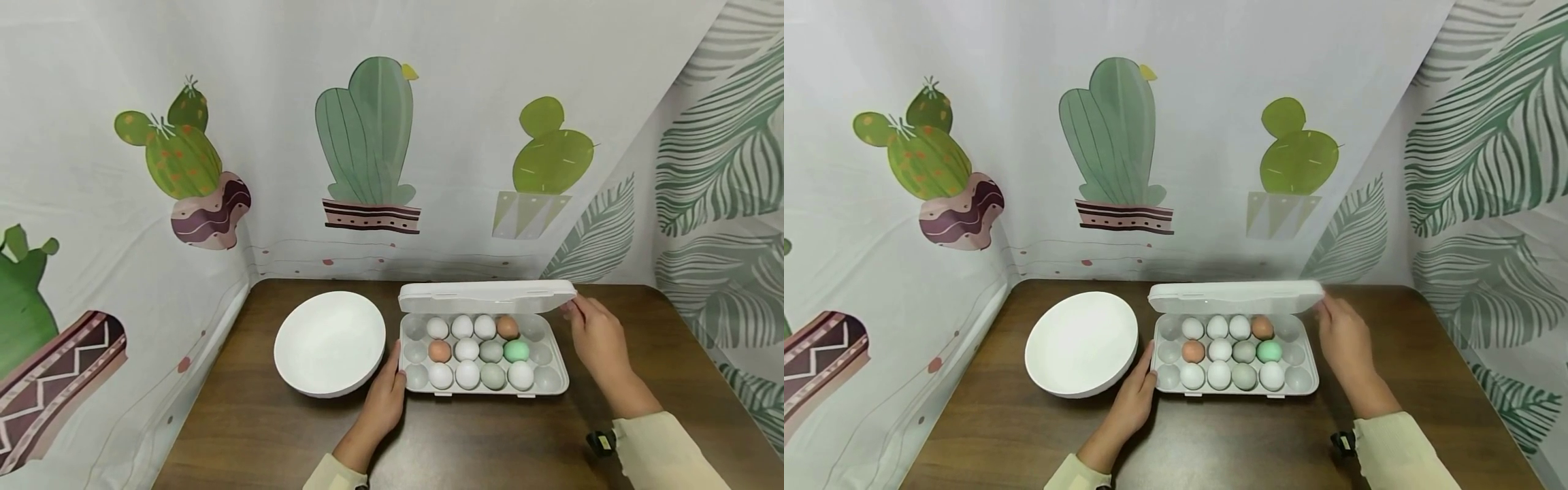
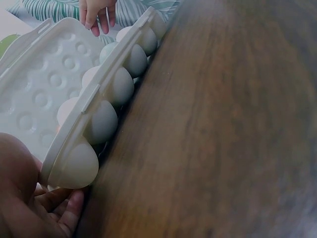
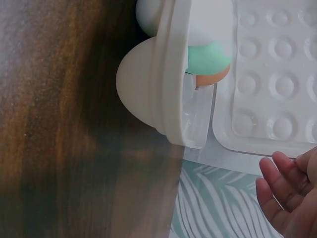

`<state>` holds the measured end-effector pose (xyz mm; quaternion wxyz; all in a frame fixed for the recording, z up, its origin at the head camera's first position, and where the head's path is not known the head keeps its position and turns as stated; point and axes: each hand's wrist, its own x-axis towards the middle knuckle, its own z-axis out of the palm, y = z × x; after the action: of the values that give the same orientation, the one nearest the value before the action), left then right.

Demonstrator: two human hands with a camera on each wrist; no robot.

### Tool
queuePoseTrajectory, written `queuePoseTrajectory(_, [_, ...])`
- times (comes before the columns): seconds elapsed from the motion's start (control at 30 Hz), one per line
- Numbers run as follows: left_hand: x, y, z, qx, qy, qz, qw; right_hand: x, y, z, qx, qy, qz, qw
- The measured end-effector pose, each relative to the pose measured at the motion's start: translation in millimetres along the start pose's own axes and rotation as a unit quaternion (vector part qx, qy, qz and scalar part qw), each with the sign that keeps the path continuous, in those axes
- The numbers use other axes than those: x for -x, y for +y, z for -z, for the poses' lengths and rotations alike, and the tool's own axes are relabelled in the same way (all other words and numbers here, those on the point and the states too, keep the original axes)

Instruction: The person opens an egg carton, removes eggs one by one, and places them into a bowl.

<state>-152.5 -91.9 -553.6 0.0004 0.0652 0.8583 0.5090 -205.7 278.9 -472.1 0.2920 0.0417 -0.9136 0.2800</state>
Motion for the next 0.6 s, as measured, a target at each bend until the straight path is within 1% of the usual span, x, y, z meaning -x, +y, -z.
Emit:
queuePoseTrajectory(0.27, [0.4,0.1,0.8,-0.008,0.003,-0.008,0.9999,-3.3,0.1,-3.7,-0.01,0.003,-0.009,0.9999])
queuePoseTrajectory(0.6, [0.2,-0.8,0.5,-0.012,0.003,-0.012,0.9999,-4.5,2.7,-7.9,-0.004,0.007,-0.014,0.9999])
